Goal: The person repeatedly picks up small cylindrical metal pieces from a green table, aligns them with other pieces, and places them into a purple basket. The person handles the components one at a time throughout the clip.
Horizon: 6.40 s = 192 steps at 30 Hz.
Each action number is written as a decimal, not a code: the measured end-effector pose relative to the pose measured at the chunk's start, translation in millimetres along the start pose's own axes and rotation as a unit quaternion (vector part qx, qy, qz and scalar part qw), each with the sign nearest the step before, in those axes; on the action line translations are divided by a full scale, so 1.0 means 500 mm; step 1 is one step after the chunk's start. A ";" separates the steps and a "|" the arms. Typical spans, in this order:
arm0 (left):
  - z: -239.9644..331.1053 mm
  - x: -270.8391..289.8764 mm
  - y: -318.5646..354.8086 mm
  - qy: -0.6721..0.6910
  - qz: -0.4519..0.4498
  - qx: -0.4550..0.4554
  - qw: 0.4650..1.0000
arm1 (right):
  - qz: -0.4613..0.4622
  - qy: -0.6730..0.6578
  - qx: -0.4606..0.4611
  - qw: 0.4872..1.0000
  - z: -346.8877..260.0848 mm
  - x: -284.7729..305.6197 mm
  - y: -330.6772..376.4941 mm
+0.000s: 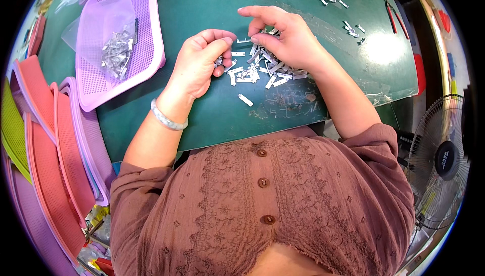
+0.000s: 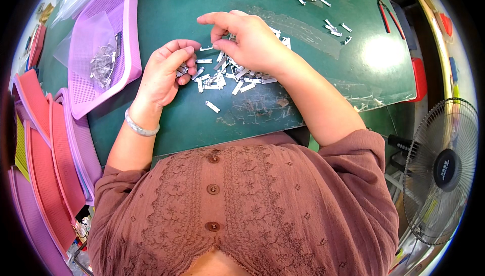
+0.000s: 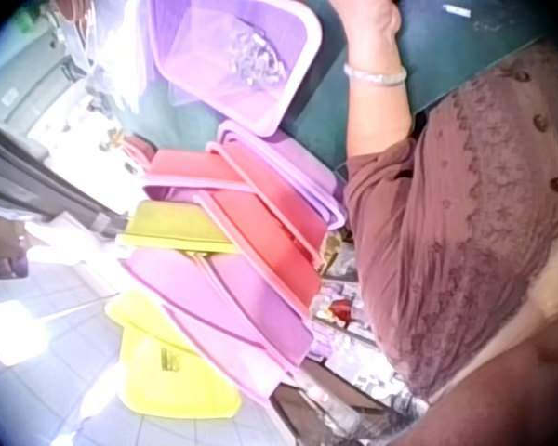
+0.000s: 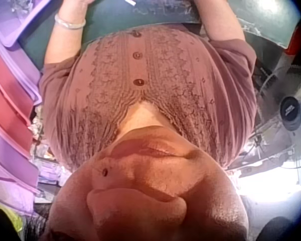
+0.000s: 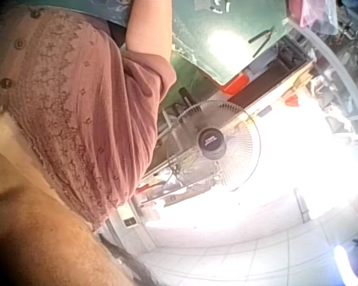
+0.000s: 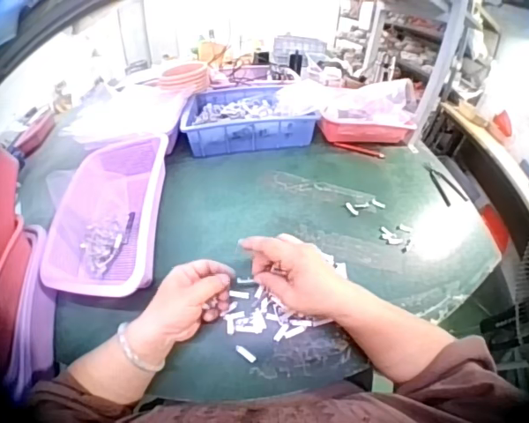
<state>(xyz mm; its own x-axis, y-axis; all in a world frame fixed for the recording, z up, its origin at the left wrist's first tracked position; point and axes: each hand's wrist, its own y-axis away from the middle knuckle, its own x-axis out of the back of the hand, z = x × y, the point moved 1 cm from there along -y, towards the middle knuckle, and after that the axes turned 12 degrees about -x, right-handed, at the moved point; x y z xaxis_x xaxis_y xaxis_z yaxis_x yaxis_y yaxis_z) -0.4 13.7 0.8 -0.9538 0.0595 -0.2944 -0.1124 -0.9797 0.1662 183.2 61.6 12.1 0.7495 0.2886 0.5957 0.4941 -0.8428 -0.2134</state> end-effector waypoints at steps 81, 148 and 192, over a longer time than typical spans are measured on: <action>-0.008 -0.011 -0.005 -0.296 -0.047 -0.221 0.928 | -0.013 0.066 -0.015 0.998 0.011 0.000 0.006; 0.000 0.003 -0.009 -0.102 -0.032 -0.058 0.993 | -0.103 0.094 0.023 0.990 -0.003 -0.001 0.011; 0.014 0.008 -0.006 0.073 -0.080 0.022 0.994 | -0.064 -0.193 -0.032 0.979 -0.002 0.015 0.010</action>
<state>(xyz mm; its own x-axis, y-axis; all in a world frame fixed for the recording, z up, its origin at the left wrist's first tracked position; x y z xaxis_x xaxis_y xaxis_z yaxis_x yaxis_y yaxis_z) -5.7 18.0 5.8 -0.8721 0.1831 -0.4537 -0.2755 -0.9501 0.1463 190.8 59.3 16.3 0.8004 0.5328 0.2747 0.5751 -0.8119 -0.1009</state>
